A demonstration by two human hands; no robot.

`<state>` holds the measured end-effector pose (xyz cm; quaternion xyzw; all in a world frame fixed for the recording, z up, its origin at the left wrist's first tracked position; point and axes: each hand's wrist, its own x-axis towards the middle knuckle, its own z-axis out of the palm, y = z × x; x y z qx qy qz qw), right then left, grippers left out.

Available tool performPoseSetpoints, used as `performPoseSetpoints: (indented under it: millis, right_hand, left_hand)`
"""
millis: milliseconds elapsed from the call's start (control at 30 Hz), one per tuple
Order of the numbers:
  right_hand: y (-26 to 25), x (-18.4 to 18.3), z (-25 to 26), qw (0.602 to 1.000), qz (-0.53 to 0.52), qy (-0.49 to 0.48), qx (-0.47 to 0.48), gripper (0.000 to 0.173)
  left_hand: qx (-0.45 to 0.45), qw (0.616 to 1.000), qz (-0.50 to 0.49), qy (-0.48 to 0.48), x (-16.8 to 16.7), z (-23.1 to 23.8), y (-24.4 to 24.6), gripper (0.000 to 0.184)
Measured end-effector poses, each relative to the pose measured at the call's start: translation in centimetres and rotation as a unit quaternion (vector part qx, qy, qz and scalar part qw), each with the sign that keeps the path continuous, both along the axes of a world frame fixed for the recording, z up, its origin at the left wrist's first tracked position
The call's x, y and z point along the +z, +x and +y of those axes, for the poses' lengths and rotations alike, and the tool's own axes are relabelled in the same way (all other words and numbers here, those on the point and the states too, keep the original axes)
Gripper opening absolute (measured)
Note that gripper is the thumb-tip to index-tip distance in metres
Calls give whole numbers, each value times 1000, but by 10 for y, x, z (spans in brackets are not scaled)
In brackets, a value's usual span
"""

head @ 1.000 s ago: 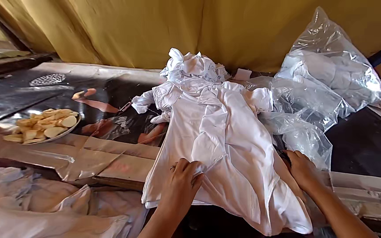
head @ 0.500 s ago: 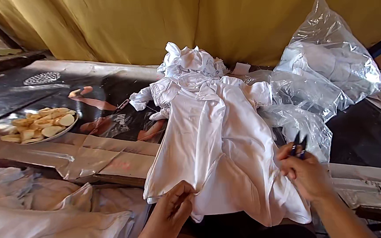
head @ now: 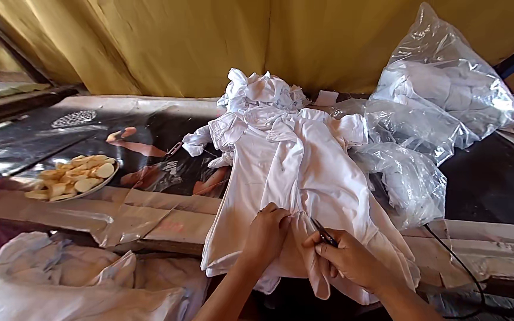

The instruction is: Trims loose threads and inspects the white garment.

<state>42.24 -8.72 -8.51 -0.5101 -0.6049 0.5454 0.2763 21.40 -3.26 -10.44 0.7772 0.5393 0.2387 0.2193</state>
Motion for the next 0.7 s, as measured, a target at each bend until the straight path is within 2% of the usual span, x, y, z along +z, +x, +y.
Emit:
performPoseSetpoints:
  millis: [67,133,200,267,467,600,700]
  right_hand:
    - [8,0,1,994,-4,58,-88,28]
    - [11,3,6,982,29,89,-162,22]
    - [7,9,11,983,62,95,-146,19]
    - [-4,13,13,986,90,108,-85,23]
    - [-20,8,4,958,253,126,39,21]
    - [-26,3,-2,947,278,157,22,4]
    - [-20,5,-4,949,285,134,17,5]
  left_hand:
    - [-7,994,-108,-5,-2,0,-6,23]
    - [-47,968,-240,-52,1,-11,-12,20]
    - [-94,921,-364,-100,6,-25,-15,14]
    - [-125,888,-425,-119,11,-41,-16,11]
    - [-119,867,-473,-98,21,-65,-38,11]
    - [-120,862,-476,-127,17,-68,-38,19]
    - [-115,865,-469,-136,15,-65,-33,14]
